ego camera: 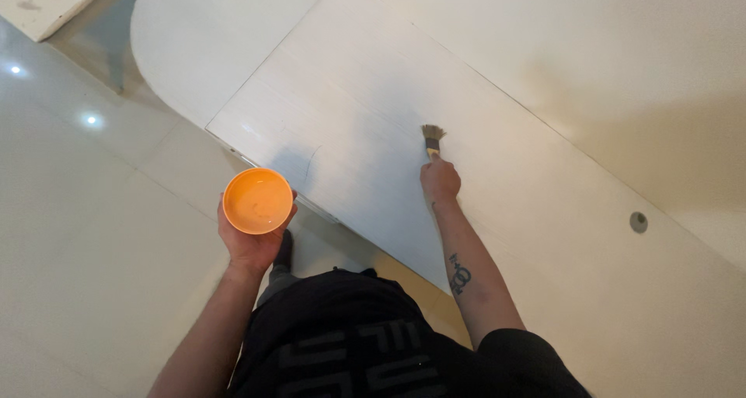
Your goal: The person paints a white wooden surface using a brush and a cup of paint, making long horizontal strokes and occasionally dipping the brush back into the cup.
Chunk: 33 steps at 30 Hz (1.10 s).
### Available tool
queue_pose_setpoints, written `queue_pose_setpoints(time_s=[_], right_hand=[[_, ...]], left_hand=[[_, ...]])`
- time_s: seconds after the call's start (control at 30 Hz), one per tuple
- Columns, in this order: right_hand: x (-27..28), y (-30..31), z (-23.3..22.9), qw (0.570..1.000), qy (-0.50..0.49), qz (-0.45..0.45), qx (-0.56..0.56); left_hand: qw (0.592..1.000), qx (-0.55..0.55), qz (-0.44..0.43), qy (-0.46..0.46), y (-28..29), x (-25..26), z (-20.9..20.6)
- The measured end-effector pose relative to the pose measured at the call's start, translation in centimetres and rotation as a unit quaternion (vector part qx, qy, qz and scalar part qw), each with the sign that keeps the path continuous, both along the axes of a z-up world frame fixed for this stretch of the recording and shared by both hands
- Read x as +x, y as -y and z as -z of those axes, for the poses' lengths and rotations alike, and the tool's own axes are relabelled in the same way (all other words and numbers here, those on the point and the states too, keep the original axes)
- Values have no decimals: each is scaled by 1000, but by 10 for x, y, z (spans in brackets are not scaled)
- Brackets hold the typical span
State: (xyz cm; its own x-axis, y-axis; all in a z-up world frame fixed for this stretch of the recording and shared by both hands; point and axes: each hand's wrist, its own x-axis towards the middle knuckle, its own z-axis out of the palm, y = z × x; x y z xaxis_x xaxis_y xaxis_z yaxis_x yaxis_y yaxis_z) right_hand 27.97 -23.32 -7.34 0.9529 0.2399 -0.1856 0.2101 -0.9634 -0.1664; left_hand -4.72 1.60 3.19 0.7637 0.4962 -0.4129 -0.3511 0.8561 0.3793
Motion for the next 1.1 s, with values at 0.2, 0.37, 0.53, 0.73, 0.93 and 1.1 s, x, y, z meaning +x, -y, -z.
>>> queue_pose_setpoints(time_s=[0.2, 0.37, 0.53, 0.73, 0.93, 1.1], right_hand=[[-26, -2, -9, 1000, -30, -4, 10], [-46, -7, -6, 1000, -14, -21, -6], [-58, -12, -6, 1000, -11, -28, -8], [-66, -14, -7, 999, -13, -30, 5], [-69, -19, -8, 999, -32, -25, -13], [-79, -27, -11, 996, -74, -46, -9]], left_hand=[[1000, -8, 9, 13, -5, 2, -1], [1000, -11, 23, 4, -11, 1, 6], [999, -24, 32, -7, -13, 1, 13], [999, -17, 48, 1, -17, 4, 14], [998, -21, 51, 31, -19, 7, 15], [997, -24, 31, -66, -16, 9, 12]])
